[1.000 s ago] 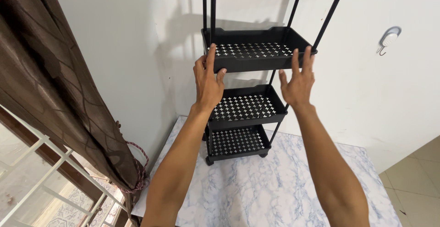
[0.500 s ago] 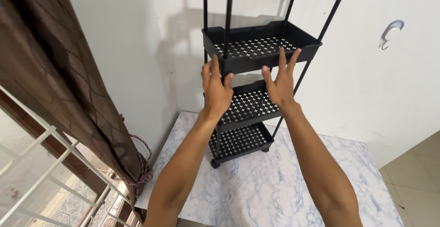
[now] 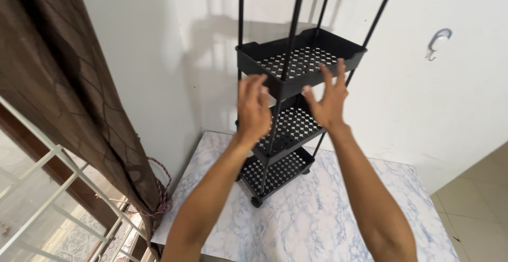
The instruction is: The person disassembles a black three-tier rolling cart on a marble-patterned table. They remove the top tray, then detach the vertical support rods from the side panels one by one, placing each component on the table.
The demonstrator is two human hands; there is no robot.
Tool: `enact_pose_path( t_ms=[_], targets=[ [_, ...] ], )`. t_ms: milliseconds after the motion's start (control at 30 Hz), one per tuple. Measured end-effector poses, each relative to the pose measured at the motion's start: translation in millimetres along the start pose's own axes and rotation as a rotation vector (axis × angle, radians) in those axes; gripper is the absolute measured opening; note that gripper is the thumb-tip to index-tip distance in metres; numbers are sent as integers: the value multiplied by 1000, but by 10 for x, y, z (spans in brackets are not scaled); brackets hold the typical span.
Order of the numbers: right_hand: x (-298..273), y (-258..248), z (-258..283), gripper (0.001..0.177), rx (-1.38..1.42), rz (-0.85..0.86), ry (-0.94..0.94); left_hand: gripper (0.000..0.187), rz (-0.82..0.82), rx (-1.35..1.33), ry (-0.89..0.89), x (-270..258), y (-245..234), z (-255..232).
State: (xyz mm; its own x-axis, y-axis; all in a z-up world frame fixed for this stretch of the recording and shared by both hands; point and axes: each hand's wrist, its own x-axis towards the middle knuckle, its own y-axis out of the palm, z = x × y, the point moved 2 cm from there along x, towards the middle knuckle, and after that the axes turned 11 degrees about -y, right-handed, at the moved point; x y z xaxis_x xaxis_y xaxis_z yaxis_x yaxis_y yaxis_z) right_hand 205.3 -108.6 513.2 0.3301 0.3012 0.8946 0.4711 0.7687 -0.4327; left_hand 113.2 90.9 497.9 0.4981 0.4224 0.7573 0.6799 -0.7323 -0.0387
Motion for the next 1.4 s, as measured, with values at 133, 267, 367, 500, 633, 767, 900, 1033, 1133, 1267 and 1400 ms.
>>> enact_pose_path(
  t_ms=[133,267,367,500,633,767,900,1033,1133,1267,1400],
  targets=[
    [-9,78,475,91,-119,16,-47,32,-190,63,-64,479,-202,414],
    [75,157,829,103,-43,-40,86,51,-75,143,-424,1054,-274,788],
    [110,151,897,106,86,-90,92,56,157,45,-596,1176,-276,933],
    [107,159,879,105,83,-92,19,60,294,-104,-562,1145,-179,941],
    [59,107,784,93,115,-5,33,59,248,-131,-540,1067,-103,893],
    [22,-11,682,87,144,34,23,59,235,-142,-532,941,-93,797],
    [-39,-177,526,84,187,17,-40,51,223,-96,-453,801,-92,636],
    [-80,-329,314,85,249,-1,-144,44,203,-92,-472,630,-85,511],
    [-132,-438,163,87,380,15,-158,42,183,-141,-429,495,-66,433],
    [-182,-598,-20,94,509,67,-165,40,144,-149,-409,302,5,346],
    [-204,-762,-205,98,557,160,-94,39,88,-108,-347,115,100,162]
  ],
)
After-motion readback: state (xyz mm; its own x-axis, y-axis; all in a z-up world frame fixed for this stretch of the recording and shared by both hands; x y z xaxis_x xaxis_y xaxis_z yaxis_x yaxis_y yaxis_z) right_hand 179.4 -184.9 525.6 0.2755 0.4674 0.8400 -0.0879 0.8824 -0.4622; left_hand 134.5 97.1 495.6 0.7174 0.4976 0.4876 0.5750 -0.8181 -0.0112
